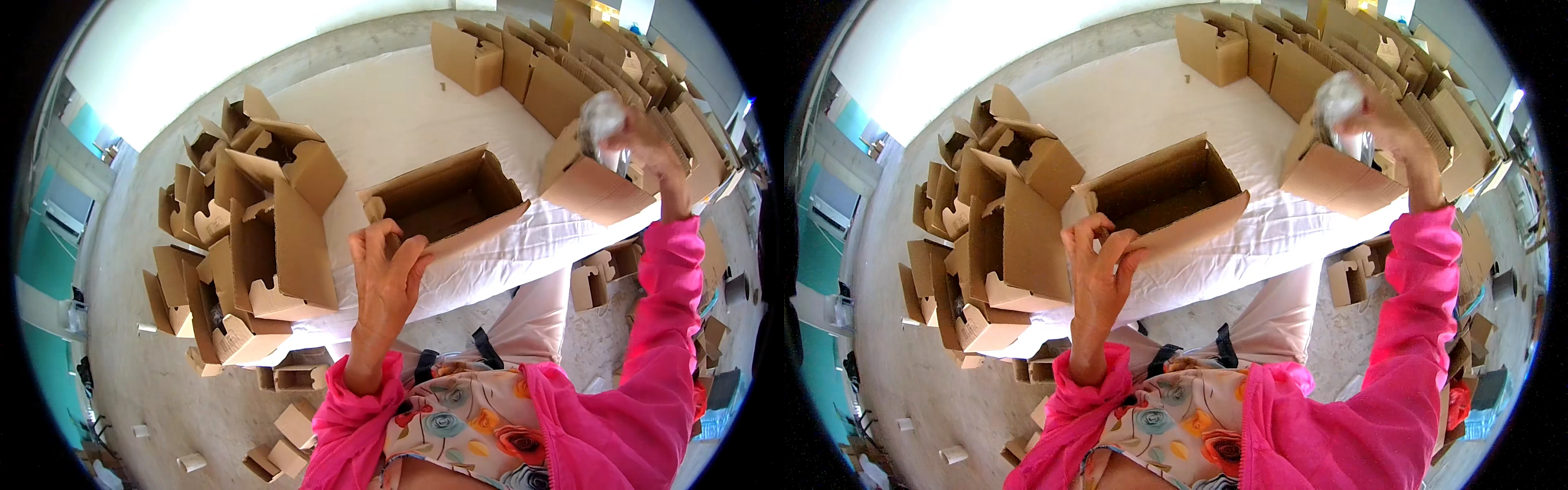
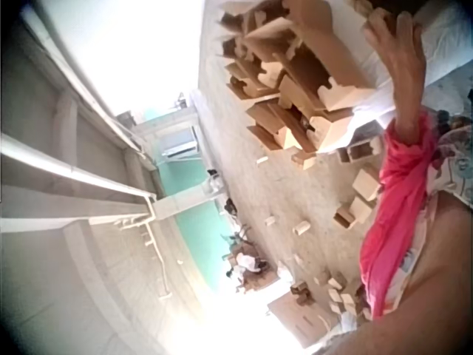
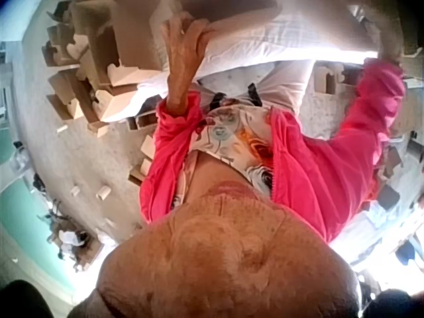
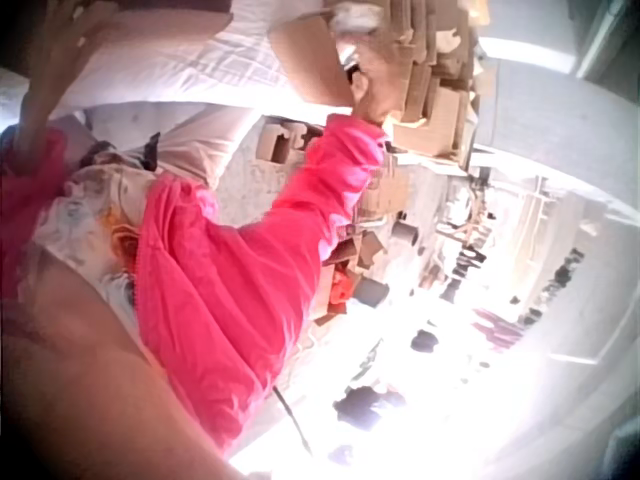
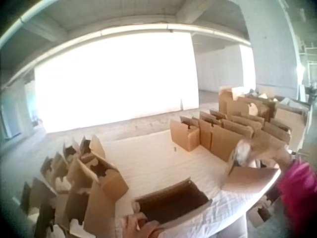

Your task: The person packs bottles wrapped in bubble wrap into individual cardboard boxes by hand, closing each box and placing it on a table.

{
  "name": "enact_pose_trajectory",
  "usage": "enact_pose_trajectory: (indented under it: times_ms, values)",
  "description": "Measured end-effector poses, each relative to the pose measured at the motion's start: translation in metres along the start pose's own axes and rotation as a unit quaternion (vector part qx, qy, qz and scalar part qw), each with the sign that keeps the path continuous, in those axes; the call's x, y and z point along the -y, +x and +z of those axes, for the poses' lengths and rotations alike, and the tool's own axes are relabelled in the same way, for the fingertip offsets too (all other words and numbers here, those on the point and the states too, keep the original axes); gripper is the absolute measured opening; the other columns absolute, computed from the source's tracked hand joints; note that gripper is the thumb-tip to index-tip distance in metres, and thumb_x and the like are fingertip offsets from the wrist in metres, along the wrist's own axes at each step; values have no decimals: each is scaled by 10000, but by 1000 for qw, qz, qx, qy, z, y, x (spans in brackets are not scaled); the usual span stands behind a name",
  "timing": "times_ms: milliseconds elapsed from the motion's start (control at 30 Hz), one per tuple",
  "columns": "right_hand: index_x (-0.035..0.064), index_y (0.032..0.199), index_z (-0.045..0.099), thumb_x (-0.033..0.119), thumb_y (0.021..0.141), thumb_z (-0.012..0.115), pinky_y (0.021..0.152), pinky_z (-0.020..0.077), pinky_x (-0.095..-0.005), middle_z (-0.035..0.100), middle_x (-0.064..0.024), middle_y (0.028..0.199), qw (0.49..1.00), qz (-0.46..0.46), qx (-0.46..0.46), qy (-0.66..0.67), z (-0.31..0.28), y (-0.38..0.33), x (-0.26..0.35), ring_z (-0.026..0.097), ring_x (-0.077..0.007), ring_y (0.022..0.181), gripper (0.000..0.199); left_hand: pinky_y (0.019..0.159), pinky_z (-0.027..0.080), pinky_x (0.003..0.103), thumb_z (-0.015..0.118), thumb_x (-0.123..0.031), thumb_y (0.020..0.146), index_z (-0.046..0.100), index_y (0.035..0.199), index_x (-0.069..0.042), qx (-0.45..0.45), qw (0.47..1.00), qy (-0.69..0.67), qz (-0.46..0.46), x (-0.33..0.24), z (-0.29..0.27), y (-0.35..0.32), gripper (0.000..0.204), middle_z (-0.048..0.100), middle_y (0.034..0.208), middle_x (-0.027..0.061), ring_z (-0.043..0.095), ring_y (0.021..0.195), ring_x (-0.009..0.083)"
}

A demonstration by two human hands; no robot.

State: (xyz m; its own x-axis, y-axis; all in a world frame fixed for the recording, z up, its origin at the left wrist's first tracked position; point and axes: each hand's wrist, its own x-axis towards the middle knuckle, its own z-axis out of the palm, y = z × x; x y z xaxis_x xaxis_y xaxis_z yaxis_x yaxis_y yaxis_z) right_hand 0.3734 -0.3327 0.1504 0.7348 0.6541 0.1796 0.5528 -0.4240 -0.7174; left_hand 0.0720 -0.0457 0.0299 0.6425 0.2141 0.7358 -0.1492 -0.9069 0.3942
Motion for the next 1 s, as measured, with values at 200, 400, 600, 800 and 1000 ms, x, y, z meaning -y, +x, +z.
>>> enact_pose_trajectory:
  times_ms: [200,400,600,800,1000]
  values:
    - [22,1263,509,202,822,730,901,491,-344,641,-109,1109,933,-200,-285,94,26,-21,72,629,-208,991,525,742,405,378,763,-80,717,661,903,-111,12,1000,3,-24,-2,-5,-1,215,459,1008,102,417,912,295]
    - [22,1350,411,163,734,743,954,486,-422,606,-185,1184,896,-297,-21,331,120,-11,97,598,-287,1107,714,767,381,380,778,-98,689,660,913,-87,6,1000,-5,-18,-3,-3,-1,253,482,996,101,430,898,281]
    - [29,1200,460,85,734,701,770,488,-365,638,-168,963,950,-206,233,9,172,11,120,639,-285,892,527,786,391,383,773,-87,693,665,893,-89,22,999,12,-22,0,-12,-7,227,487,1027,104,435,941,288]
    - [10,1182,519,215,740,690,839,468,-417,627,-230,1047,863,-212,422,-180,234,42,99,602,-373,992,516,793,408,385,761,-73,704,670,868,-90,14,1000,1,-16,-9,-7,-4,188,500,1067,113,449,972,296]
    - [23,1245,517,263,799,657,890,472,-406,620,-193,1168,829,-195,465,-243,251,41,110,598,-350,1067,525,811,411,388,756,-69,716,659,875,-77,13,1000,4,-20,-2,-7,-10,186,516,1124,116,452,994,299]
